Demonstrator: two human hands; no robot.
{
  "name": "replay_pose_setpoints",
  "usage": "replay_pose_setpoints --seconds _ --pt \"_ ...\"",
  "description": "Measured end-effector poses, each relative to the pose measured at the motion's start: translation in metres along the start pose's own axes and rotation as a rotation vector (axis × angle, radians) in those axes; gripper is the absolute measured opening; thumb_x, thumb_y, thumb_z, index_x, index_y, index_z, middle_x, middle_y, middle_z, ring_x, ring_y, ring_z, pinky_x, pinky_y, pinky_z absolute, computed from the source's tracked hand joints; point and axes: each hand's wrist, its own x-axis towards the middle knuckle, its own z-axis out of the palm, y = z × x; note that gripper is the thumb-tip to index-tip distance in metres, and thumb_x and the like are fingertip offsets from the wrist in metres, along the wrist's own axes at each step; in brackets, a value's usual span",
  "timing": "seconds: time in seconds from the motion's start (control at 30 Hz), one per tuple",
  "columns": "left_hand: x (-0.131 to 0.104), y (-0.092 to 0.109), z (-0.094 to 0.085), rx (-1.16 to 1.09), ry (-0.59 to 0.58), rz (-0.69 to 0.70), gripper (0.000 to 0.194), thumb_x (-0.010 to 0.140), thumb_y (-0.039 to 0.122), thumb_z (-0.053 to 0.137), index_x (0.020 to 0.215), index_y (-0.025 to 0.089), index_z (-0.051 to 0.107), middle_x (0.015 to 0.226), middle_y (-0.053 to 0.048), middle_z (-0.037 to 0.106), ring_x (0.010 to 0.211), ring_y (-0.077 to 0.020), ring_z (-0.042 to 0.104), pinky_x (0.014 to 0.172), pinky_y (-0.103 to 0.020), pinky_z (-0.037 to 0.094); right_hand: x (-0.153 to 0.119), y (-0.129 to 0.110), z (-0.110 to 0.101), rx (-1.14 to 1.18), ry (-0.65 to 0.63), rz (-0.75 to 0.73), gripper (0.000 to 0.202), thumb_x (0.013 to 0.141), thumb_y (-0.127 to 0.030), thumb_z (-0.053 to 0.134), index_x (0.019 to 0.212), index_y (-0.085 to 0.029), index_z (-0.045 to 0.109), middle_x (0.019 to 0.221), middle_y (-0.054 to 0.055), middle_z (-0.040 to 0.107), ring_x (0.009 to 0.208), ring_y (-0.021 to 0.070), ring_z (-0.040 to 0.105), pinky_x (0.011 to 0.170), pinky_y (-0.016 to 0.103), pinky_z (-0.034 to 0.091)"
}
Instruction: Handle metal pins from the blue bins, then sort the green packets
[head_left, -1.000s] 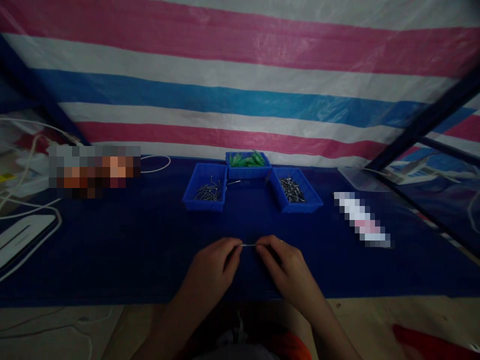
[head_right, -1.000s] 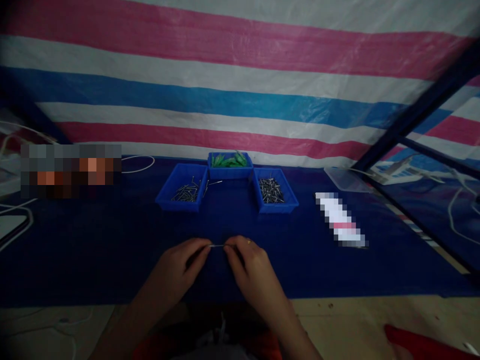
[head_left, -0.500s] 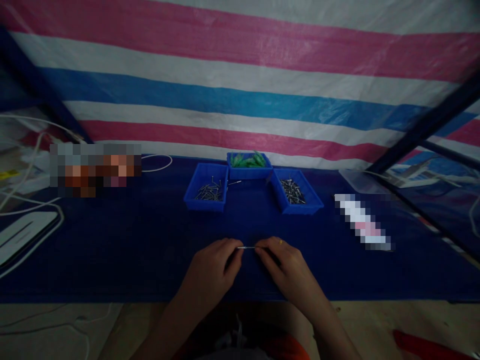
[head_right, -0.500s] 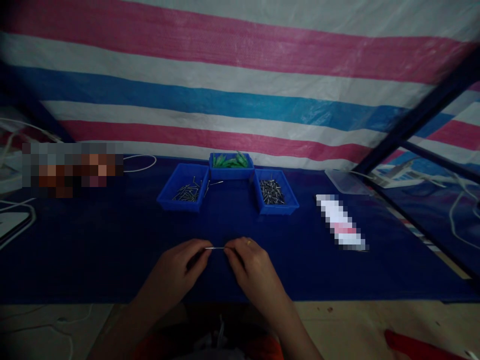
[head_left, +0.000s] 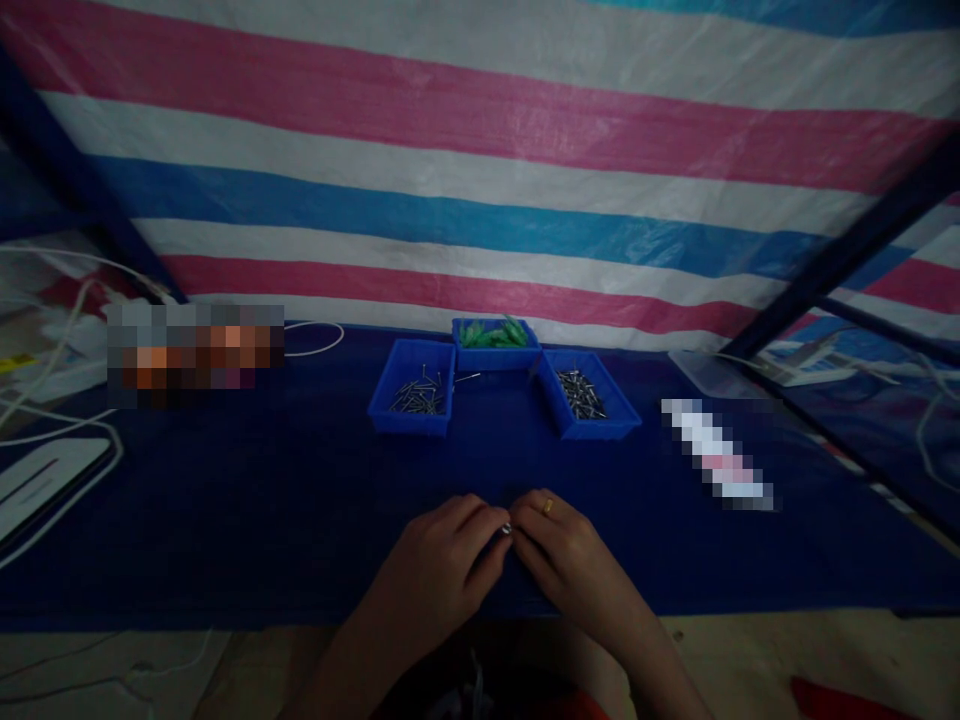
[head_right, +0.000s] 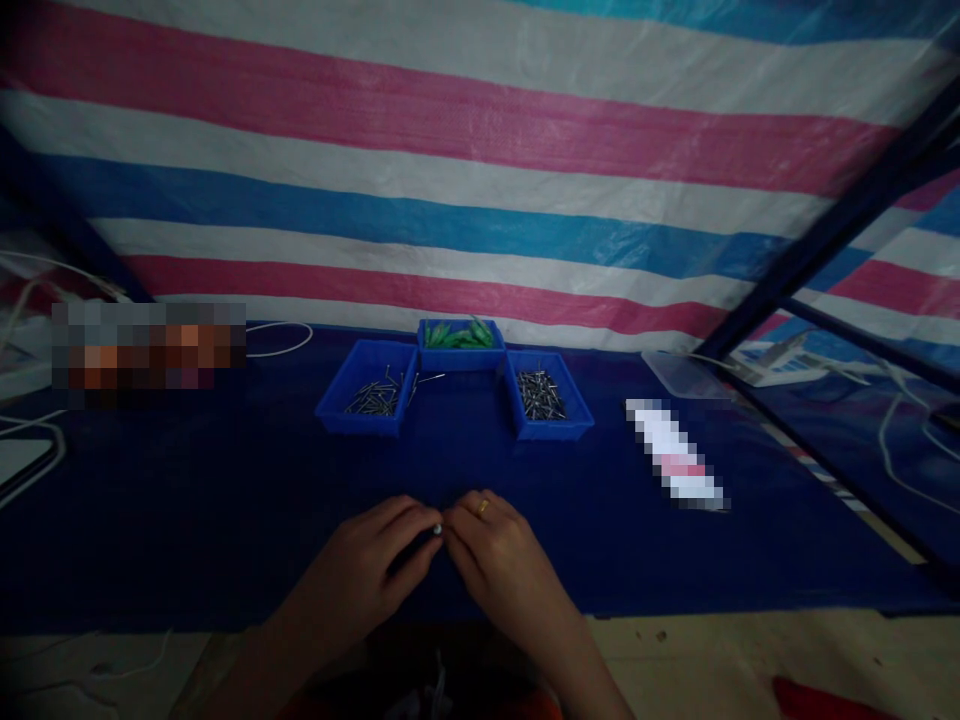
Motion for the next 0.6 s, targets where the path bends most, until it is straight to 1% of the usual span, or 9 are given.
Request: replay_pose_setpoints --seconds 0.1,0.17,0.23,0.3,0.4,0.5,0.6 --pt "-0.0012 -0.002 0.0019 0.009 -0.002 0.028 0.015 0.09 0.018 0.043 0.096 0.02 0.056 0.091 -0.001 0.061 0.084 -0.0147 0.057 0.076 -0.029 0.046 0.0005 -0.0009 -0.0006 0.008 -0.015 0.0 0.017 0.09 -0.014 0.043 0.083 -0.018 0.059 0.08 0.003 0.059 0.077 0.0148 0.055 0.072 0.028 0.045" --pt "-0.0019 -0.0034 0.0017 -0.009 0.026 0.022 0.014 0.089 0.017 0.042 0.094 0.019 0.056 0.092 -0.002 0.062 0.087 -0.0153 0.057 0.078 -0.029 0.046 0.001 -0.0014 -0.0009 0.03 -0.019 0.012 0.015 0.089 -0.016 0.045 0.087 -0.019 0.059 0.083 0.003 0.061 0.08 0.0153 0.056 0.074 0.029 0.045" --pt "-0.0022 -0.0045 0.001 -0.02 0.065 -0.012 0.013 0.088 0.016 0.043 0.093 0.018 0.056 0.094 -0.003 0.063 0.089 -0.016 0.057 0.08 -0.03 0.046 0.0011 -0.0017 -0.0011 0.053 -0.015 0.029 0.014 0.089 -0.018 0.046 0.092 -0.02 0.06 0.086 0.003 0.062 0.082 0.0157 0.057 0.076 0.03 0.045" --pt "-0.0018 -0.0049 0.0004 -0.001 0.071 -0.064 0.012 0.087 0.016 0.045 0.09 0.018 0.056 0.088 -0.002 0.063 0.083 -0.0158 0.058 0.076 -0.029 0.047 0.0006 -0.002 -0.0014 0.075 -0.006 0.043 0.013 0.089 -0.019 0.047 0.095 -0.02 0.059 0.088 0.003 0.063 0.084 0.0159 0.058 0.077 0.031 0.046" --pt "-0.0001 -0.0045 0.0001 0.064 0.017 -0.097 0.013 0.085 0.016 0.046 0.084 0.018 0.058 0.075 0.0 0.062 0.071 -0.0146 0.059 0.065 -0.026 0.047 -0.0007 -0.0029 -0.0024 0.101 0.017 0.068 0.014 0.089 -0.02 0.048 0.099 -0.019 0.057 0.088 0.003 0.063 0.083 0.0162 0.059 0.076 0.031 0.046" --pt "0.0017 -0.0042 0.0008 0.091 -0.033 -0.082 0.014 0.085 0.016 0.046 0.084 0.019 0.06 0.077 -0.001 0.064 0.072 -0.0142 0.06 0.066 -0.025 0.046 -0.0012 -0.0035 -0.0035 0.107 0.03 0.073 0.013 0.089 -0.022 0.048 0.098 -0.02 0.057 0.087 0.003 0.064 0.082 0.016 0.06 0.075 0.03 0.046" --pt "0.0024 -0.0053 0.0022 0.097 -0.061 -0.079 0.014 0.087 0.018 0.046 0.085 0.019 0.06 0.08 -0.001 0.065 0.075 -0.0149 0.061 0.069 -0.026 0.046 -0.0011 -0.003 -0.0036 0.093 0.027 0.059 0.012 0.09 -0.022 0.046 0.093 -0.019 0.058 0.086 0.003 0.064 0.082 0.0157 0.06 0.075 0.03 0.046"
